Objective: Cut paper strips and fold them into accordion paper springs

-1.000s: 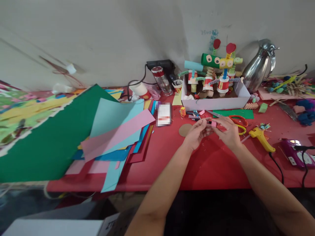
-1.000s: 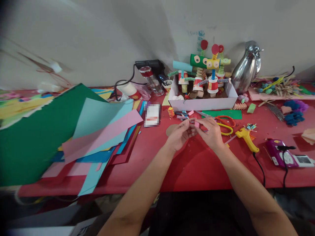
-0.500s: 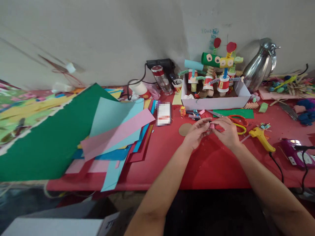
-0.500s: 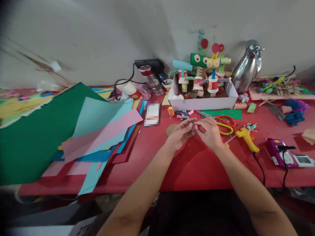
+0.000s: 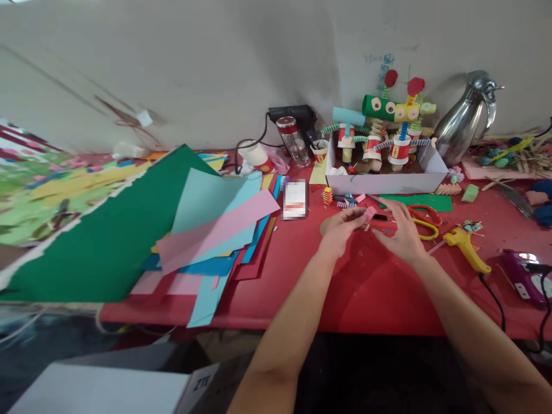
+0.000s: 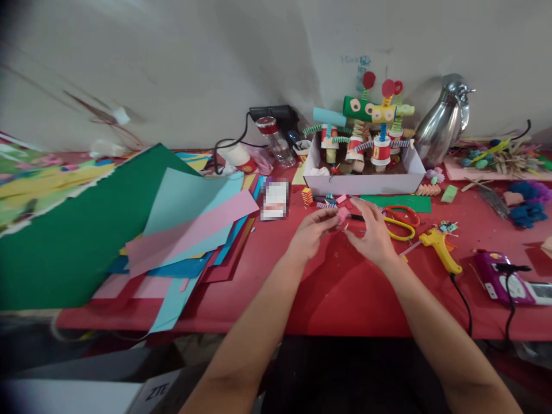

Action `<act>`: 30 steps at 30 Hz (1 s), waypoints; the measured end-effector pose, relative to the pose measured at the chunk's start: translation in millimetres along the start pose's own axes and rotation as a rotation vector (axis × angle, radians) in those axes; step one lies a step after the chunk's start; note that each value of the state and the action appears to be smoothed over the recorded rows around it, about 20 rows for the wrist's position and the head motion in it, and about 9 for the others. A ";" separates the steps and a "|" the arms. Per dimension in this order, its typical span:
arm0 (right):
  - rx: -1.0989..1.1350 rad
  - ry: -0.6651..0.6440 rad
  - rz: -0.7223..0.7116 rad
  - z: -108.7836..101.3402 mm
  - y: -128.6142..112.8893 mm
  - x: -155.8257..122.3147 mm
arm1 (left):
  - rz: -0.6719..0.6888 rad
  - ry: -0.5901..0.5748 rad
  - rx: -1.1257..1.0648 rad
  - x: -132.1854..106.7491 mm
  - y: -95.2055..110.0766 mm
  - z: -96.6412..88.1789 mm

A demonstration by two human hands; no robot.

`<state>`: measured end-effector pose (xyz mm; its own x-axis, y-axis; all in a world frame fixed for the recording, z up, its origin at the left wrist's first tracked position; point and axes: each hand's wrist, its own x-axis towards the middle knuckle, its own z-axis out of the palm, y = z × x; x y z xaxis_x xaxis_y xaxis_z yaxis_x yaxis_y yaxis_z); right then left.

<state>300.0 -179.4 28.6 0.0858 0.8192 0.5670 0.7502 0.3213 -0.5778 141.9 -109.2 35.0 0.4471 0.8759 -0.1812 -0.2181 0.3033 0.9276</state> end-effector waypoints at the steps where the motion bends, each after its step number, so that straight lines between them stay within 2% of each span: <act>1: 0.003 -0.001 0.021 0.3 0.8 -0.3 | 0.036 0.055 0.082 3.5 1.8 -7.1; 4: -0.011 -0.037 0.095 1.7 3.3 -2.2 | 0.152 0.239 0.425 15.6 4.7 -28.6; 7: -0.041 -0.115 0.112 4.1 6.4 -5.0 | 0.228 0.301 0.675 25.4 4.1 -43.5; 9: -0.075 -0.143 0.091 6.5 9.4 -6.7 | 0.270 0.331 0.749 28.3 4.3 -49.6; 11: -0.140 -0.145 0.068 9.8 12.9 -7.8 | 0.304 0.411 0.788 28.4 5.9 -54.6; 14: -0.285 -0.169 0.044 15.3 17.1 -7.5 | 0.260 0.490 0.807 26.8 8.8 -60.1; 17: -0.427 -0.260 0.085 18.7 16.1 -4.6 | 0.202 0.403 0.822 26.8 7.3 -60.1; 20: -0.511 -0.345 0.142 16.2 10.5 -0.6 | 0.219 0.290 0.844 28.8 2.1 -55.2; 25: -0.527 -0.440 0.203 -4.5 2.1 3.9 | 0.203 0.258 0.856 31.2 -2.9 -51.1; 27: -0.540 -0.451 0.273 -15.3 0.3 5.4 | 0.180 0.244 0.835 31.3 -2.5 -51.8; 30: -0.557 -0.396 0.326 -25.9 -2.4 7.2 | 0.184 0.223 0.837 30.5 -0.2 -51.7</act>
<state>315.7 -186.6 49.3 0.1972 0.9748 0.1043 0.9566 -0.1680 -0.2383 110.7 -63.2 12.5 0.2691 0.9630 0.0157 0.4753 -0.1470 0.8674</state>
